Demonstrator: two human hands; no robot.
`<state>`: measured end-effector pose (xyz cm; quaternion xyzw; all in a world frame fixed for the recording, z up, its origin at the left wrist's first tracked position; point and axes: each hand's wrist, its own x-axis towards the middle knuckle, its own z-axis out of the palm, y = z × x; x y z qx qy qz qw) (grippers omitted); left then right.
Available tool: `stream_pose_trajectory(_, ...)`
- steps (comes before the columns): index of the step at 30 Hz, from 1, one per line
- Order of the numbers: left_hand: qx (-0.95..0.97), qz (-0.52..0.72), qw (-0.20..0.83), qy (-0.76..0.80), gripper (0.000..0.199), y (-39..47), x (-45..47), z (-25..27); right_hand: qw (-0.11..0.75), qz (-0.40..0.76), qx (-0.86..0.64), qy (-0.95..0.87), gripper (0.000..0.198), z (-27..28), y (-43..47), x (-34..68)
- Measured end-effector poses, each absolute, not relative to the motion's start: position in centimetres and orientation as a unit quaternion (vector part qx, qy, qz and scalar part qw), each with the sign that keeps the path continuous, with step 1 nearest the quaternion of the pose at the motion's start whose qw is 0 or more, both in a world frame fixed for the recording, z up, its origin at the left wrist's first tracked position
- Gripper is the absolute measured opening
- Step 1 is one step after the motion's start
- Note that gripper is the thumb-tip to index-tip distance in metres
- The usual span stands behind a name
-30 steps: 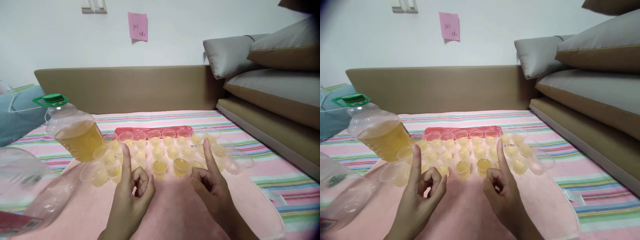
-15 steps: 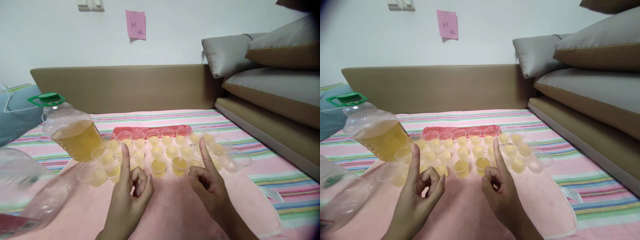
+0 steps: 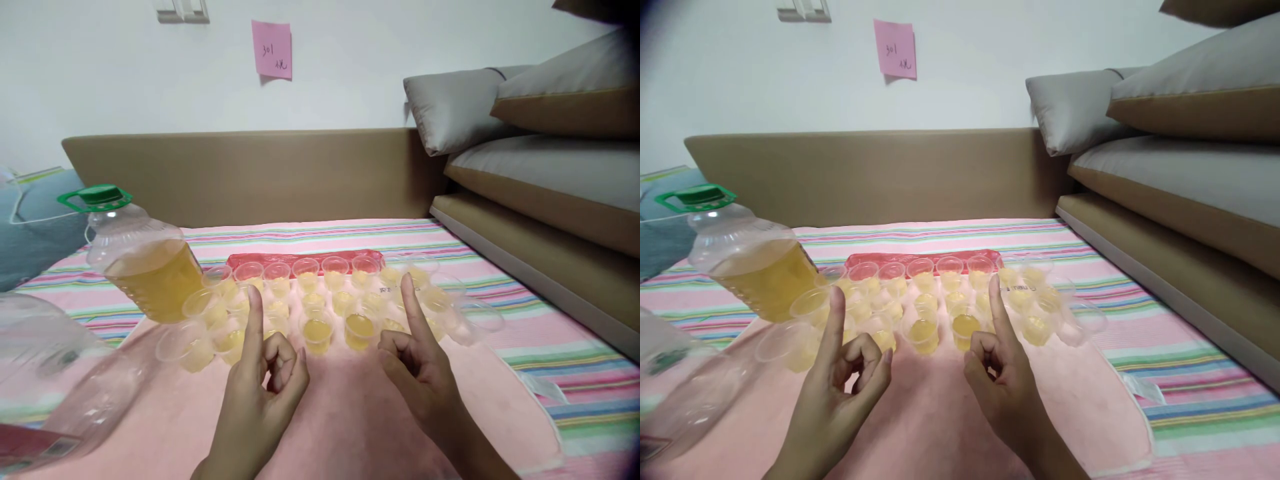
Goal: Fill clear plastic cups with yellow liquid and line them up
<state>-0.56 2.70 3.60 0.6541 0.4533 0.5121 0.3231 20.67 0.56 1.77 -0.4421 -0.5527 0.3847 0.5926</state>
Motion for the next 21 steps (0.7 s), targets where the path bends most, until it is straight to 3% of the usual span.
stream_pose_trajectory(21, 0.66, 0.508, 0.317, 0.454, 0.089, 2.62, -0.56, 3.54, 0.594, 0.39, -0.45, -0.541, 0.096, 1.69, 0.59, 20.56)
